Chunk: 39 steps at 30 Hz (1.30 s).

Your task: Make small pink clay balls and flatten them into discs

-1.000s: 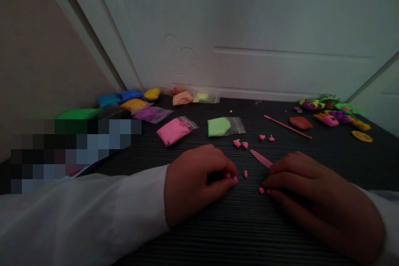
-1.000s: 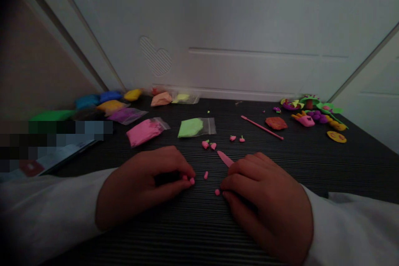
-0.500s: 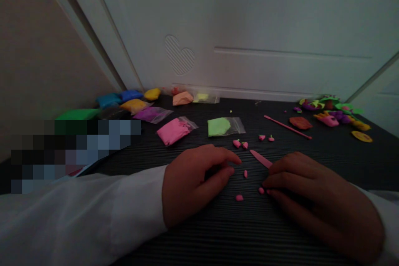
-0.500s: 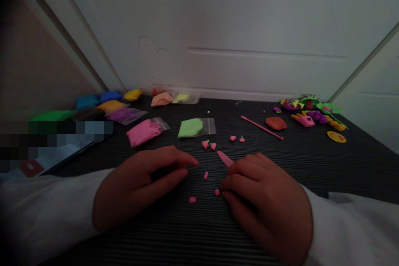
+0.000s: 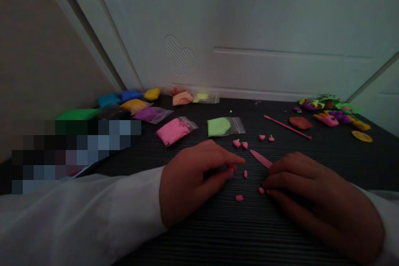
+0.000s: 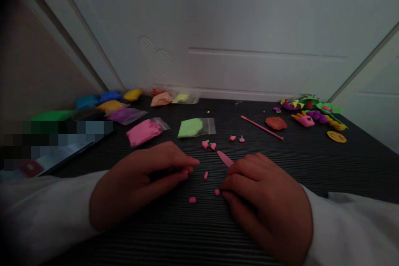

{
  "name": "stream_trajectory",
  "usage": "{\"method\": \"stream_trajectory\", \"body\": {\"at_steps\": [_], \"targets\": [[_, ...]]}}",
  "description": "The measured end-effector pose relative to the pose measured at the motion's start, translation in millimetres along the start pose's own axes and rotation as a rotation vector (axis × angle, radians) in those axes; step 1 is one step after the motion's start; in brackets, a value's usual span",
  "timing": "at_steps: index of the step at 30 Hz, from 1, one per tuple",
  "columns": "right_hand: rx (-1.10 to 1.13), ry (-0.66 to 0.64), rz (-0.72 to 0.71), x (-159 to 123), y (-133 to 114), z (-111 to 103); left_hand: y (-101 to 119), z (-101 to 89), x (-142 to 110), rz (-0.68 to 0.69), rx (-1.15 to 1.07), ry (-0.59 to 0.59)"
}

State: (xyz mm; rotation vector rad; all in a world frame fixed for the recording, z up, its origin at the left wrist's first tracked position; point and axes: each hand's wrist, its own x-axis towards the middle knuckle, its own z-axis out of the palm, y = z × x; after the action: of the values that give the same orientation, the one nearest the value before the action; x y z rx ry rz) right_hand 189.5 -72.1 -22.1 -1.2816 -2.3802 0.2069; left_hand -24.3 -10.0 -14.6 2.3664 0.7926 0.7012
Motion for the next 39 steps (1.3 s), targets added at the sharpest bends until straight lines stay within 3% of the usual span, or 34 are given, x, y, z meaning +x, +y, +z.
{"method": "stream_trajectory", "body": {"at_steps": [13,22,30,35,39], "targets": [[0.023,-0.015,0.009,0.3,-0.4,-0.6,8.7,-4.4,0.0,-0.101,-0.011,0.012],[0.028,-0.037,0.015,-1.1,1.6,0.5,1.8,-2.8,-1.2,0.023,-0.100,-0.009],[0.037,-0.032,0.006,-1.3,1.9,0.5,2.8,-6.6,0.6,0.010,-0.120,-0.056],[0.034,-0.027,0.003,-0.8,1.9,1.0,5.2,-5.5,0.5,-0.030,-0.075,0.005],[0.024,-0.018,0.010,-0.5,1.3,0.9,3.8,-2.9,-0.5,0.015,-0.078,0.025]]}}
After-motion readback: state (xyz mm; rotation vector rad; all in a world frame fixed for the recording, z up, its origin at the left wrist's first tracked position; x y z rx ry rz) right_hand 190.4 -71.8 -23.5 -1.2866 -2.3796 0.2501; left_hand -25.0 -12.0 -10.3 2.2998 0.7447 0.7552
